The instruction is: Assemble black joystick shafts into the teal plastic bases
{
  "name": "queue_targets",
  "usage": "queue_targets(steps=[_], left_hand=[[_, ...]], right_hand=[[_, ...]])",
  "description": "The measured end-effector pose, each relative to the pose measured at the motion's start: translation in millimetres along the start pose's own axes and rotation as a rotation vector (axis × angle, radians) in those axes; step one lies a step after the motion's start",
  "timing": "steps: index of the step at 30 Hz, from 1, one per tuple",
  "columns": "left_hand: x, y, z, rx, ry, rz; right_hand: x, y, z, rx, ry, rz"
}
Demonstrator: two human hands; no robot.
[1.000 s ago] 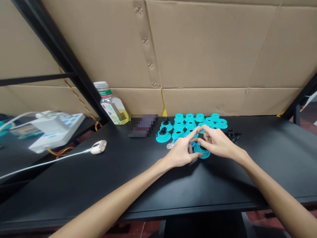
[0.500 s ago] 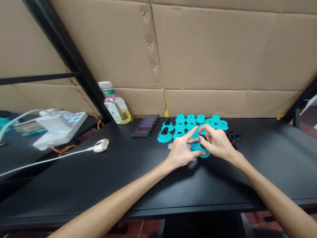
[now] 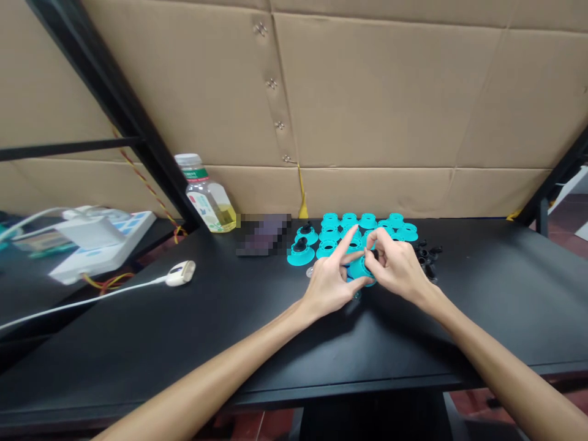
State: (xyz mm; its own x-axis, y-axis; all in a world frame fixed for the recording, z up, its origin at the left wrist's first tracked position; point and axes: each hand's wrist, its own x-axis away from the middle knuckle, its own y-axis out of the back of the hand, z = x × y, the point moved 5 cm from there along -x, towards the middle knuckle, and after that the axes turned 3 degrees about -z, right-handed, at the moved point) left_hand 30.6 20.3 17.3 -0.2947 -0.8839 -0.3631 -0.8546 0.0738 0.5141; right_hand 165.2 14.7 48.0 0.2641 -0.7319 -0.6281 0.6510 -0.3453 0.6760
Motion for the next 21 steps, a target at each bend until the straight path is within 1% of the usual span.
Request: queue_targets(steps=[2, 5, 8, 10, 12, 15, 18, 20, 21], left_hand=[[2, 1.1, 0, -0.058, -0.013, -0.043], [2, 2.2, -2, -0.110, -0.043, -0.045], [-3, 13.5, -7, -0.098, -0.062, -0.087], [-12, 30.6, -9, -0.080, -0.041, -0.160], [-26, 52.9, -8, -0.121, -0.024, -0.235], [-57, 86.9, 1, -0.262, 0.024, -0.294], [-88, 111.4, 18, -0.409, 0.097, -0.310], [-104, 121.0, 35, -0.473, 0.198, -0.304], [-111, 123.4, 45, -0.499, 0.244, -0.282]], right_hand=[[1, -1, 2, 0.036, 0.000, -0.033], [0, 1, 5, 0.033, 0.029, -0.037], [-3, 13, 6, -0.021, 0.014, -0.097], [-5, 23, 3, -0.064, -0.023, -0.162], [-6, 30, 0, -0.097, -0.054, -0.198], [-7, 32, -4, -0.091, -0.061, -0.176], [-6, 29, -2, -0.028, -0.015, -0.133], [-5, 28, 2, 0.017, 0.036, -0.120], [-5, 28, 3, 0.037, 0.057, -0.116]])
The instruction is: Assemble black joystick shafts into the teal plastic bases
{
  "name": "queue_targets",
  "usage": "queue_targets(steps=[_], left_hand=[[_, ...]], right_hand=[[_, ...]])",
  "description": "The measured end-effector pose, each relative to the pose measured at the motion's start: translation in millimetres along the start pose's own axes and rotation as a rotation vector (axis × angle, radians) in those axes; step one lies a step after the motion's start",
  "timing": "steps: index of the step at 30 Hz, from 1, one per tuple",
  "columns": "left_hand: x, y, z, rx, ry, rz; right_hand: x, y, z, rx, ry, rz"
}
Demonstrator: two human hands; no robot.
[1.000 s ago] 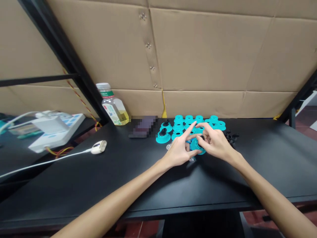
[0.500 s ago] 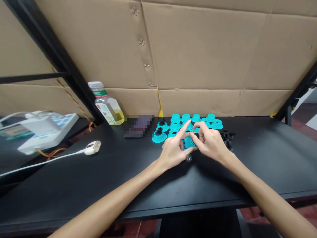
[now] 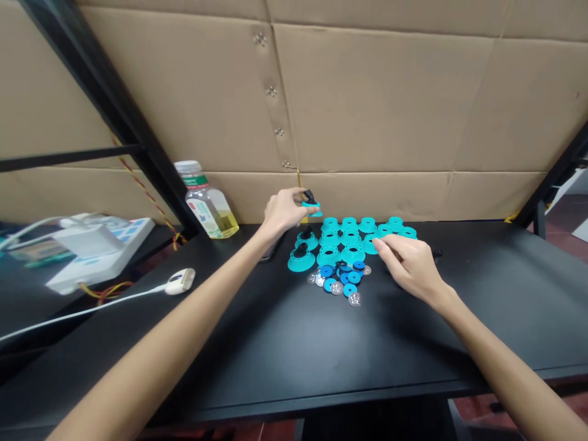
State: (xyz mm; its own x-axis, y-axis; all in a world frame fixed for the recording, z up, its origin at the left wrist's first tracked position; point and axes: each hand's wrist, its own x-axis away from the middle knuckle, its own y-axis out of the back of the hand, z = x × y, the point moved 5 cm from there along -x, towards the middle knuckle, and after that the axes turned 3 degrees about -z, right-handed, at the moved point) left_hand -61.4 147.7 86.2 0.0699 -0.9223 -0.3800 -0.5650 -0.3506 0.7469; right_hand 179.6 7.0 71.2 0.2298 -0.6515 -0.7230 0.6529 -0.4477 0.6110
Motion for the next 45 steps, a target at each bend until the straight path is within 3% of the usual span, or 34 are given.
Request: queue_targets(steps=[8, 14, 20, 26, 30, 33, 45], left_hand=[[-44, -34.9, 34, -0.276, 0.100, 0.172], [-43, -53.1, 37, -0.407, 0.138, 0.293], [-44, -50.2, 37, -0.486, 0.128, 0.303], [-52, -40.2, 8, -0.490, -0.041, 0.252], [-45, -61.4, -21, -0.497, -0.189, 0.413], [-42, -77.1, -32, -0.531, -0.191, 0.458], [-40, -95.3, -34, -0.591, -0.162, 0.444]], right_hand=[[2, -1, -3, 0.084, 0.049, 0.012], [2, 0, -3, 0.084, 0.051, 0.018], [2, 0, -4, 0.085, 0.051, 0.032], [3, 1, -5, 0.112, 0.054, 0.016], [2, 0, -5, 0.122, 0.055, 0.041], [2, 0, -6, 0.127, 0.051, 0.055], [1, 4, -10, 0.119, 0.036, 0.035]])
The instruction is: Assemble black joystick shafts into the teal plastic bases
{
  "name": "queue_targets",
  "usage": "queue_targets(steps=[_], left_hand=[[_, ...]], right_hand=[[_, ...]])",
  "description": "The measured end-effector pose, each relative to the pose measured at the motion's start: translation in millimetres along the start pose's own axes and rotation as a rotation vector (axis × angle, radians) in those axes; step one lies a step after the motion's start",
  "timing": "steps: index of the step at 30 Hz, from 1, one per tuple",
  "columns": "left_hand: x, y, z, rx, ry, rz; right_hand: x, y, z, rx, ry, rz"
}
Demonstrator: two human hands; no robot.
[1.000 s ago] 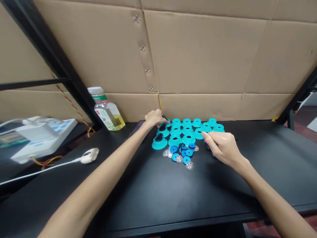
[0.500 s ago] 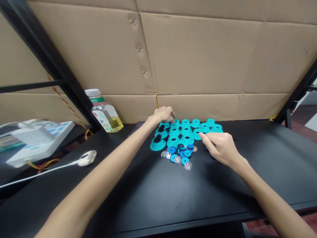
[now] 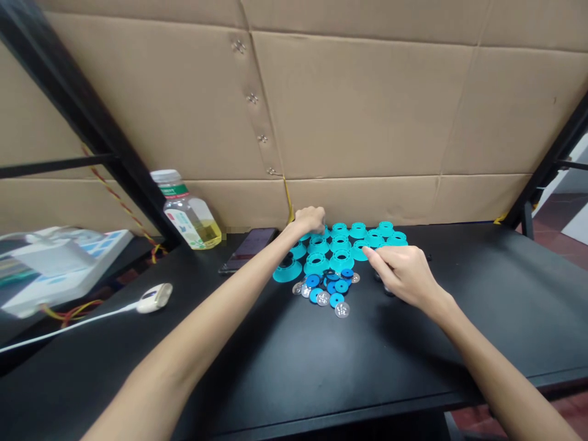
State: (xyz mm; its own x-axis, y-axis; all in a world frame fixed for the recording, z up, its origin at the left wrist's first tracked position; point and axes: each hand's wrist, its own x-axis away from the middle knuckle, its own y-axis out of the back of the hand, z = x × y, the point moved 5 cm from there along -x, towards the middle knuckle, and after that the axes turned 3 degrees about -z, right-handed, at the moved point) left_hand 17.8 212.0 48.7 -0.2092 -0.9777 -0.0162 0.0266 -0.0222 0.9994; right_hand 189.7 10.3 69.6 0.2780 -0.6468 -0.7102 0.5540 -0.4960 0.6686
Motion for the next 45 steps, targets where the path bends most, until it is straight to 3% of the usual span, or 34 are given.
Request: queue_targets(steps=[6, 12, 16, 20, 24, 29, 36, 41, 45], left_hand=[[-1, 4.6, 5, 0.035, 0.024, -0.064], [11, 32.0, 4, 0.077, 0.003, -0.148], [39, 54.5, -9, 0.093, -0.040, -0.222], [87, 68.5, -38, 0.151, -0.174, -0.338], [141, 58.2, -71, 0.157, -0.393, -0.327], [184, 31.3, -96, 0.211, -0.585, -0.160], [182, 8.7, -98, 0.214, -0.645, -0.015], [174, 0.4, -91, 0.277, -0.656, -0.055], [176, 1.4, -69, 0.389, -0.667, -0.142]], right_hand=[[0, 0, -4, -0.002, -0.010, 0.006], [-1, 1, -9, 0.014, -0.033, 0.008], [-2, 5, -16, 0.032, -0.077, -0.009], [-4, 14, -28, 0.044, -0.156, -0.048], [-4, 22, -42, 0.068, -0.248, -0.093], [-2, 22, -51, 0.095, -0.288, -0.089], [-1, 15, -50, 0.106, -0.265, -0.019], [-1, 10, -43, 0.104, -0.199, 0.041], [0, 6, -34, 0.037, -0.144, 0.095]])
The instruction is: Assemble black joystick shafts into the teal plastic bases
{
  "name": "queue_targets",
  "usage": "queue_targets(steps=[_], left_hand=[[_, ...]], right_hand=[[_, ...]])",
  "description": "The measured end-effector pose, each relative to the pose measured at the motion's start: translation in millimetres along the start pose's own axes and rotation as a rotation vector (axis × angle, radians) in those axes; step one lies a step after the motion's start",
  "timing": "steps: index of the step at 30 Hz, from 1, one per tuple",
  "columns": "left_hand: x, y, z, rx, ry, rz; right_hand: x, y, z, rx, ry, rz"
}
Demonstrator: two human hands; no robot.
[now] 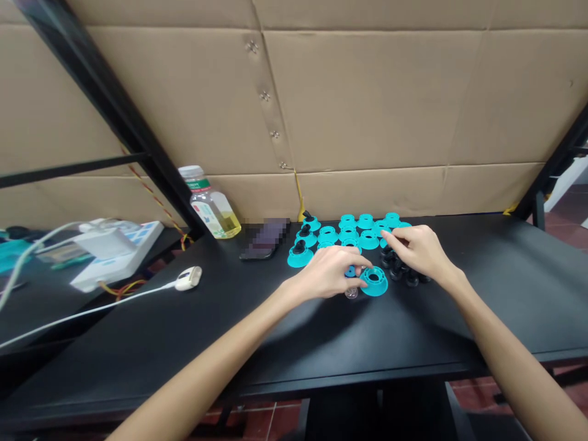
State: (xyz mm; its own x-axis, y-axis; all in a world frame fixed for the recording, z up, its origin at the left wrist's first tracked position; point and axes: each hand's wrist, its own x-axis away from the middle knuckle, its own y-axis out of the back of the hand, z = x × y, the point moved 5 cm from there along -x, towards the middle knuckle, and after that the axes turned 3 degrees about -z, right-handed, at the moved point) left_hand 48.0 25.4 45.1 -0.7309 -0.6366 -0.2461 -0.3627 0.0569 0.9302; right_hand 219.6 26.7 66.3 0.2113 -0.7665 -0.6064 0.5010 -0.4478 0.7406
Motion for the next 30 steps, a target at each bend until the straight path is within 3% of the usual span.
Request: queue_targets(steps=[3, 8, 11, 20, 25, 27, 30], left_hand=[[14, 2.8, 15, 0.092, 0.007, 0.001], [26, -8.8, 25, 0.168, 0.014, 0.118], [27, -14.0, 24, 0.174, 0.017, 0.124], [26, -16.8, 23, 0.208, 0.120, 0.092], [23, -12.9, 25, 0.263, 0.130, 0.026], [23, -8.7, 25, 0.301, 0.128, -0.044], [24, 1.2, 24, 0.347, 0.125, -0.238]], right_hand=[[3, -5, 11, -0.091, 0.035, 0.109], [14, -24, 26, -0.185, 0.106, 0.458], [19, -31, 26, -0.165, 0.129, 0.528], [17, -35, 25, -0.092, 0.139, 0.505], [14, -28, 28, -0.150, 0.098, 0.388], [13, -25, 29, -0.212, 0.070, 0.349], [12, -24, 29, -0.341, -0.053, 0.331]])
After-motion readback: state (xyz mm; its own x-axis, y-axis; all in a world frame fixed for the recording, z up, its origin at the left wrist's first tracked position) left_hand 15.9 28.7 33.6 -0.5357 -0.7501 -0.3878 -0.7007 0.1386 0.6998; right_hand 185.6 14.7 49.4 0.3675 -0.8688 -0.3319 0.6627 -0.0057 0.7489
